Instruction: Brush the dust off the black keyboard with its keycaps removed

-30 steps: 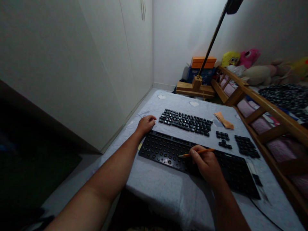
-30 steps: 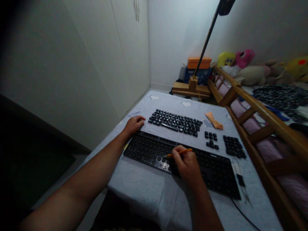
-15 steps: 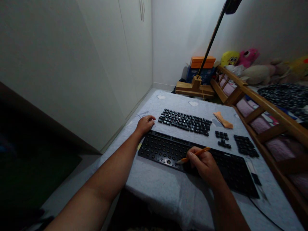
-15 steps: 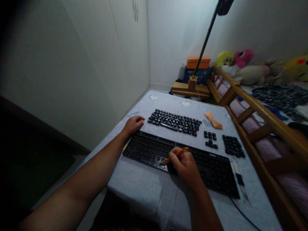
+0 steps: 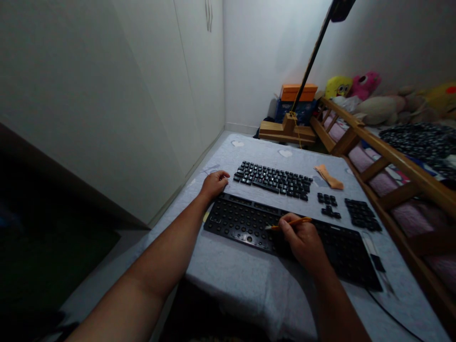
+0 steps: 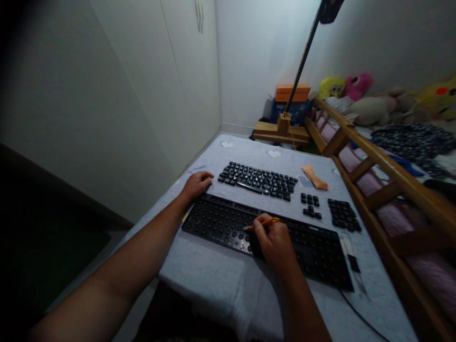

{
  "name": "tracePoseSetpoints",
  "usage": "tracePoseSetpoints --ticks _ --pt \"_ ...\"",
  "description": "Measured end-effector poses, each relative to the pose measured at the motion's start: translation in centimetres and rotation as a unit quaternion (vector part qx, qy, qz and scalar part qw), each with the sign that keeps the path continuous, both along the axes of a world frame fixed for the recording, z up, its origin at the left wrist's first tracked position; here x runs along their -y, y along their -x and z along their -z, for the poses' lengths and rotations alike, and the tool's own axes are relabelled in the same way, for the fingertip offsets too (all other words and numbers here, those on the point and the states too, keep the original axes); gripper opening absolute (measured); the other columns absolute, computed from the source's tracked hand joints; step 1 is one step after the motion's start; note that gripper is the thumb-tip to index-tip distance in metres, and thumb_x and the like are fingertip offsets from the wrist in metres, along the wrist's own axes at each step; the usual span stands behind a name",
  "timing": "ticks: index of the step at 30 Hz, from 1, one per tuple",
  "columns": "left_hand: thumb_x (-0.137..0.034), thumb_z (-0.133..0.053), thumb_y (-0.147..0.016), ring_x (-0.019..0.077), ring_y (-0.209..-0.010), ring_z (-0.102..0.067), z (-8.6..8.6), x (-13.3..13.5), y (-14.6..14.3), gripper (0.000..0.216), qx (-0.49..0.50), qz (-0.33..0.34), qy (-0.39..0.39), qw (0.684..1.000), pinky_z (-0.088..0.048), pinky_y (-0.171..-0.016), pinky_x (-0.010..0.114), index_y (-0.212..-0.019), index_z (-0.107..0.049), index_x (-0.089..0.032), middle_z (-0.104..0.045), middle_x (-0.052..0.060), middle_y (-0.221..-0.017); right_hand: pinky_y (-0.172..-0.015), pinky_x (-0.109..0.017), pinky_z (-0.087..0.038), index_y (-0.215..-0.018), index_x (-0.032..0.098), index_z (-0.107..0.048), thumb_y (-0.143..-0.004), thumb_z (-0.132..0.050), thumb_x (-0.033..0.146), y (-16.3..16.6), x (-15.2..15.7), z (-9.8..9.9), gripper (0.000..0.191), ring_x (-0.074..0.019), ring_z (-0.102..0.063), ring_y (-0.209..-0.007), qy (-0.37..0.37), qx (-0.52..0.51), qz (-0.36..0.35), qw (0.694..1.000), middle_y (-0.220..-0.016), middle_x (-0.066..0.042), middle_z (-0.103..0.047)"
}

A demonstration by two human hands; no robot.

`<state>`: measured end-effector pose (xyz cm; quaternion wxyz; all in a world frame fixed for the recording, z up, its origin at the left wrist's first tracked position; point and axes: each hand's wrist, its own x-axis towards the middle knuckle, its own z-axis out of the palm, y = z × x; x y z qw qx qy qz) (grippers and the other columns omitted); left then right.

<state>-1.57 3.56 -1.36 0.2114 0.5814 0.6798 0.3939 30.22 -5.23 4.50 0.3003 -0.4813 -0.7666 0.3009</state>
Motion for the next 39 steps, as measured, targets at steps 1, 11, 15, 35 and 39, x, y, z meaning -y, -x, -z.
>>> tracePoseSetpoints --ticks 1,11,15,35,39 --pt "-0.027 -0.054 -0.075 0.0181 -0.074 -0.063 0.0 0.0 0.0 0.032 0.001 -0.001 0.000 1.000 -0.046 -0.071 0.029 -0.098 -0.073 -0.016 -0.070 0.003 -0.077 -0.056 -0.027 -0.039 -0.074 0.019 -0.062 -0.095 -0.045 0.041 -0.1 0.1 -0.1 0.035 -0.0162 -0.056 -0.056 0.007 0.000 -0.003 1.000 -0.060 0.000 -0.058" --pt "-0.029 -0.054 -0.074 0.0189 -0.075 -0.063 0.3 -0.1 0.1 0.033 -0.004 0.001 0.001 1.000 -0.047 -0.071 0.029 -0.098 -0.073 -0.016 -0.071 0.003 -0.077 -0.056 -0.027 -0.039 -0.079 0.019 -0.064 -0.095 -0.046 0.042 -1.0 0.5 0.1 0.034 -0.0160 -0.055 -0.059 0.032 -0.015 -0.008 0.999 -0.064 0.000 -0.060" --pt "-0.029 -0.053 -0.075 0.0189 -0.076 -0.064 0.2 -0.1 0.2 0.034 0.001 0.003 0.001 1.000 -0.047 -0.071 0.029 -0.099 -0.072 -0.016 -0.071 0.003 -0.078 -0.055 -0.026 -0.038 -0.075 0.019 -0.063 -0.095 -0.046 0.042 -0.9 0.7 0.7 0.034 -0.0153 -0.054 -0.057 0.022 -0.028 0.012 0.999 -0.061 0.001 -0.057" --pt "-0.028 -0.055 -0.074 0.0184 -0.074 -0.063 0.1 0.1 0.1 0.033 0.002 -0.004 0.002 1.000 -0.047 -0.071 0.029 -0.099 -0.073 -0.017 -0.071 0.003 -0.076 -0.047 -0.025 -0.033 -0.067 0.020 -0.056 -0.091 -0.051 0.042 -1.3 1.0 0.7 0.033 -0.0133 -0.045 -0.049 0.075 -0.105 0.010 0.992 -0.053 0.003 -0.048" --pt "-0.028 -0.054 -0.074 0.0182 -0.073 -0.062 0.1 0.0 0.1 0.033 0.003 -0.005 0.002 1.000 -0.046 -0.069 0.029 -0.099 -0.073 -0.017 -0.070 0.003 -0.076 -0.050 -0.025 -0.034 -0.072 0.020 -0.059 -0.094 -0.048 0.043 -1.1 1.0 0.8 0.034 -0.0140 -0.047 -0.051 0.035 -0.095 0.049 0.994 -0.055 0.003 -0.049"
